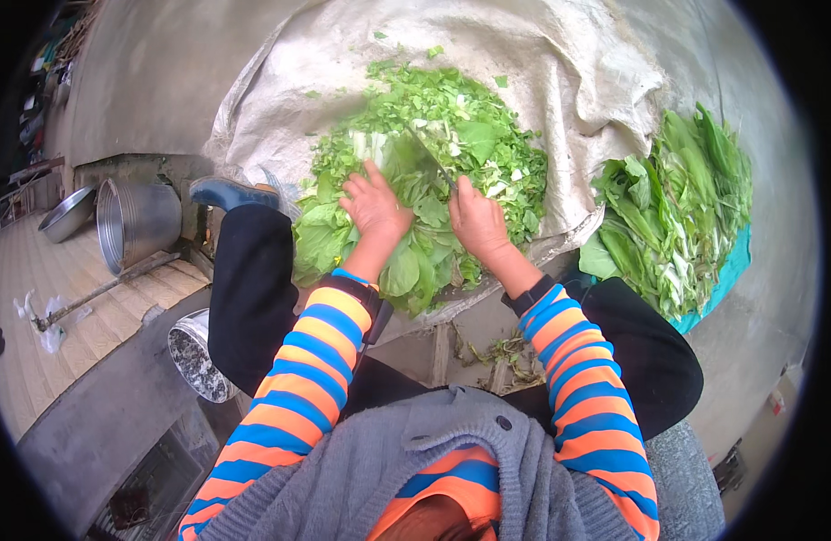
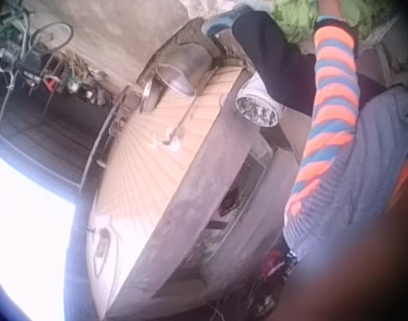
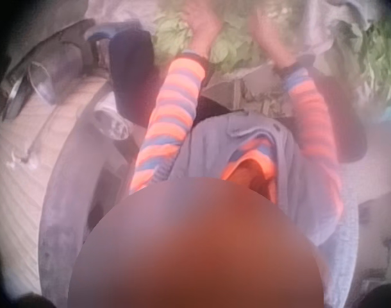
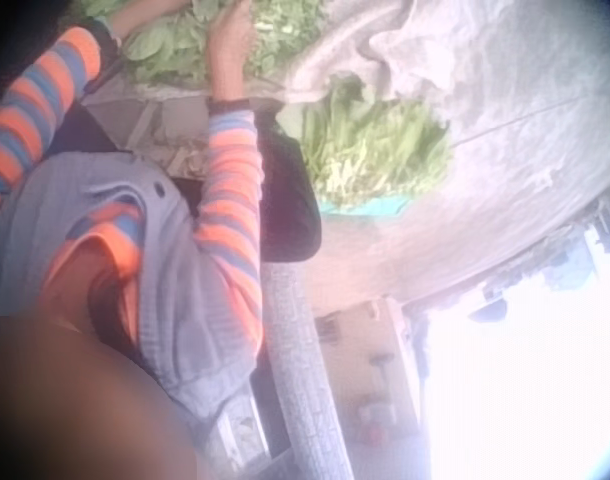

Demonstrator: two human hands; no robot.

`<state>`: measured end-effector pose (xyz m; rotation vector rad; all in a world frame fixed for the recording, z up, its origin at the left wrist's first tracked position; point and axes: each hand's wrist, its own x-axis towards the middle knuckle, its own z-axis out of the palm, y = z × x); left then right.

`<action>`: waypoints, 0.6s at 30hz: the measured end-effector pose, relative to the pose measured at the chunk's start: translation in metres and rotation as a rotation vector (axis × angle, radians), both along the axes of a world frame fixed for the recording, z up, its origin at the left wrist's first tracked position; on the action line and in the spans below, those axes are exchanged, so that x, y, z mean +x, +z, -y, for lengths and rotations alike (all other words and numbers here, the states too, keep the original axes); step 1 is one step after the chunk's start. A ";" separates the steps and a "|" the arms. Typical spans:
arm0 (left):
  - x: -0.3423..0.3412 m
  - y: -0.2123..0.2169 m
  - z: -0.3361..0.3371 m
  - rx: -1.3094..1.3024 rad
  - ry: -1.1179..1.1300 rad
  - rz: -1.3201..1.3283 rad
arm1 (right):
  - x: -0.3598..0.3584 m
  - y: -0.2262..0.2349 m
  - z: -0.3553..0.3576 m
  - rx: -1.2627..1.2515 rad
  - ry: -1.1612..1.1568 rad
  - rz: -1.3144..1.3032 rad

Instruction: The person sits on the ground and uses a large knife to chop leafy green vegetables on a white sack. They repeatedly gather bunches of greens, cut them into smaller pieces, and place the chopped pieces back onto the sack.

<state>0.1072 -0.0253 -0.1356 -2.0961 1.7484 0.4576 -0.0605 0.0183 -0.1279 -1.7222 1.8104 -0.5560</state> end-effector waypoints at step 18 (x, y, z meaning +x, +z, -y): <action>0.026 -0.027 -0.050 -0.355 -0.025 -0.223 | 0.013 0.000 0.013 -0.079 0.166 0.184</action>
